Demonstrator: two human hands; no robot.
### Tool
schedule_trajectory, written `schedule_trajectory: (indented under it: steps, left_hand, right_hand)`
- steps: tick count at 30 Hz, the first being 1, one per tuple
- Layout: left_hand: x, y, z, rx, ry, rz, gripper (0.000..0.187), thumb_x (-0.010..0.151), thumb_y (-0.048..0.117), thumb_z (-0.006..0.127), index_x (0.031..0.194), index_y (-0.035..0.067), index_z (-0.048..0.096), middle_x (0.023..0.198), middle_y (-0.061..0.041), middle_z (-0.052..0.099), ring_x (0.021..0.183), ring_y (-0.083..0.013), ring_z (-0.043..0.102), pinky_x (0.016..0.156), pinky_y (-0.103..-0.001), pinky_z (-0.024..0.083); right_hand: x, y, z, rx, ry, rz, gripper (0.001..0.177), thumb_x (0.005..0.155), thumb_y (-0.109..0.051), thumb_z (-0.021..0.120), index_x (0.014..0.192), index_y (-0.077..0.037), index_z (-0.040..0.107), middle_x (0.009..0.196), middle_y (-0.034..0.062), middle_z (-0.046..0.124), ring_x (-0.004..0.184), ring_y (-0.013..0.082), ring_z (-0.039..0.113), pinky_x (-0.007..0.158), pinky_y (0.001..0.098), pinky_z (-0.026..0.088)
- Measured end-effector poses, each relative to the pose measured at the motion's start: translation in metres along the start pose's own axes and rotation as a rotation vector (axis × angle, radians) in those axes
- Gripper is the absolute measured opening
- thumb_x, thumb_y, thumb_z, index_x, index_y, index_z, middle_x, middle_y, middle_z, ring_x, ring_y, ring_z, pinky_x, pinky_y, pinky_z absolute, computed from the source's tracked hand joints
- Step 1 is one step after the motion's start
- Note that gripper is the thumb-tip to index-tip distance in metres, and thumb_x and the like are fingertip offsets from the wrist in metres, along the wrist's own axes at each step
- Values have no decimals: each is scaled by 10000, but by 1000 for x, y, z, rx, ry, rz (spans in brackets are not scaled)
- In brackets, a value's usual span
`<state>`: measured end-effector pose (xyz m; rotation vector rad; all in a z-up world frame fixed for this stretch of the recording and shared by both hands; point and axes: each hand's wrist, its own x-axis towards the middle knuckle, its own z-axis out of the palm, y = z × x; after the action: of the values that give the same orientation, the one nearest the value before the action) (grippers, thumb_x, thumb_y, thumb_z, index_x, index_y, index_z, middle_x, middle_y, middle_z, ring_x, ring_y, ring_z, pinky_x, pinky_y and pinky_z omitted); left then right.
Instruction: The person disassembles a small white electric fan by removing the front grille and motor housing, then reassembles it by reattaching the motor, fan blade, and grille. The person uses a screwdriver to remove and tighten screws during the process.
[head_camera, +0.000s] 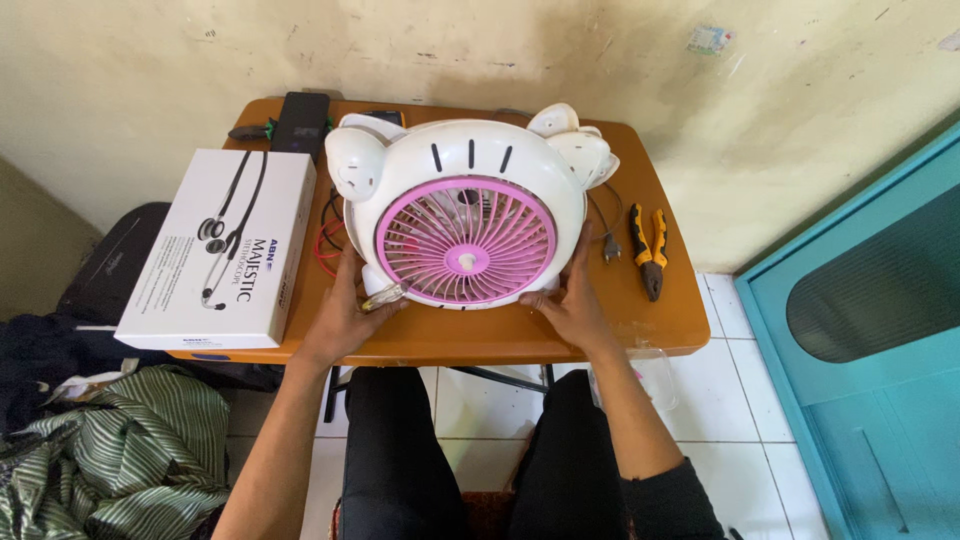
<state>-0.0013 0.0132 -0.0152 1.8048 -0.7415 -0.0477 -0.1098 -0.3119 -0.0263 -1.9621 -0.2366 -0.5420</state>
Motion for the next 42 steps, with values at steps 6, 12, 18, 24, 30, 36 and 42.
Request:
schedule_trajectory:
  steps: [6,12,18,24,30,36,42]
  left_hand:
    - [-2,-16,0,-206,0,-36,908,793,24,788,1528,33,255,1314,-203,637,1190,-304,680,938,-395,584]
    - [-9,-13,1,114,66,-79,690,795,40,781,1402,9,455,1089,-223,742,1031,-324,752,774,-383,632]
    - [-10,-10,1,136,74,-36,701,791,20,760,1417,-4,442,1065,-236,746,1024,-349,759,766,-399,630]
    - [-10,-11,0,138,54,-102,728,777,67,811,1403,7,442,1079,-234,740,1010,-340,755,741,-391,636]
    - [-17,-26,0,166,90,4,603,817,40,744,1346,-22,461,1116,-266,724,1001,-382,740,764,-421,606]
    - [-23,-29,-6,46,153,-144,193,1007,168,616,1110,7,587,758,-142,716,654,-238,712,588,-346,537]
    - [-24,-16,-8,12,228,44,241,1076,242,574,1040,16,651,696,-69,665,624,-140,650,577,-314,512]
  right_hand:
    - [-6,16,8,14,45,-60,1203,959,-244,752,1620,-131,-247,1749,209,153,1567,333,329,1218,471,398]
    - [-11,7,10,-38,84,8,1186,942,-306,753,1629,-95,-191,1717,232,238,1497,349,440,1155,466,462]
    - [-11,0,9,-64,113,17,1294,826,-391,849,1633,-75,-112,1636,244,380,1424,344,528,1132,474,468]
    - [-11,-3,9,-71,159,-45,1220,827,-371,866,1630,-65,-1,1602,244,405,1418,343,527,1063,453,511]
    - [-17,6,7,14,248,-20,903,875,-263,853,1541,-49,283,1402,144,524,1220,227,603,963,363,550]
    - [-23,13,6,80,281,-29,651,958,-199,775,1469,-26,412,1212,76,580,1070,160,592,876,302,502]
    - [-22,8,4,57,271,-20,501,962,-204,770,1342,-35,491,1156,53,573,1028,136,582,880,280,488]
